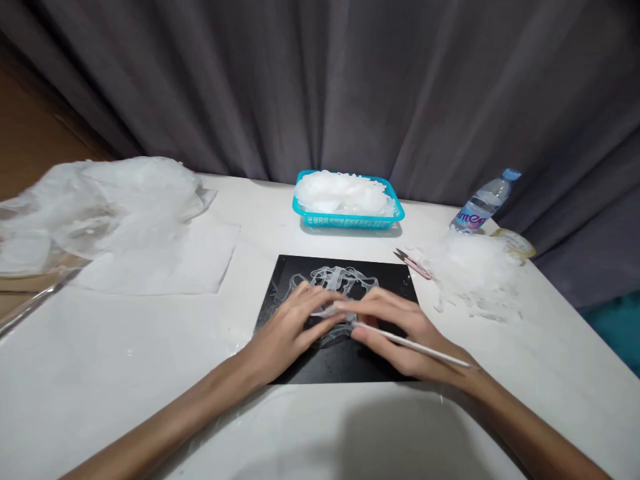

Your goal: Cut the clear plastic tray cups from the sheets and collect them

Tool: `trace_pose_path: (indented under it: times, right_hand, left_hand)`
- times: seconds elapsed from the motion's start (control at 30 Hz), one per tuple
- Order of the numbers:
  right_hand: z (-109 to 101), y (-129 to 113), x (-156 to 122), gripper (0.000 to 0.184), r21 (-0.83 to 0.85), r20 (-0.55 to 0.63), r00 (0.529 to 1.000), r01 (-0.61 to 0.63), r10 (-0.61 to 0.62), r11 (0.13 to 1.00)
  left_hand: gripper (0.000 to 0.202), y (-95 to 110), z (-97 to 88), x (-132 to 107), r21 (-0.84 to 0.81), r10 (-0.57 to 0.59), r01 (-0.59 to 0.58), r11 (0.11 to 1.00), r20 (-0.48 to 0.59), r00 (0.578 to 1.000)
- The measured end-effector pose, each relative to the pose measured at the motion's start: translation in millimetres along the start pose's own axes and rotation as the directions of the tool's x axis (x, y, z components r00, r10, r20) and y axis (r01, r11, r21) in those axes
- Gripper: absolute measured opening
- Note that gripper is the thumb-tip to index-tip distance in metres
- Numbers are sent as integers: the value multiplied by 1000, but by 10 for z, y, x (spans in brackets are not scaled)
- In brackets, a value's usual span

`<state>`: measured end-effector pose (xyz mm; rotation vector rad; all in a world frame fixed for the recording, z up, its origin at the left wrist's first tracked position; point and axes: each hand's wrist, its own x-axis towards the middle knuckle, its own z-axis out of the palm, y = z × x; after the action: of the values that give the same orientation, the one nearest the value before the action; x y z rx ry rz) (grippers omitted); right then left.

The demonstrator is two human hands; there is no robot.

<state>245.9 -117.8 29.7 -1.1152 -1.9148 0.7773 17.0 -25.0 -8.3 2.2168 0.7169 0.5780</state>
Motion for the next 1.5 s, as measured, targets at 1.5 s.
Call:
trace_pose_path:
  times: [1.5]
  right_hand:
    - [361, 271, -28, 9, 4, -167, 974, -153, 152, 988]
  left_hand:
    - [24, 195, -50, -9, -517, -303, 313, 796, 108, 947]
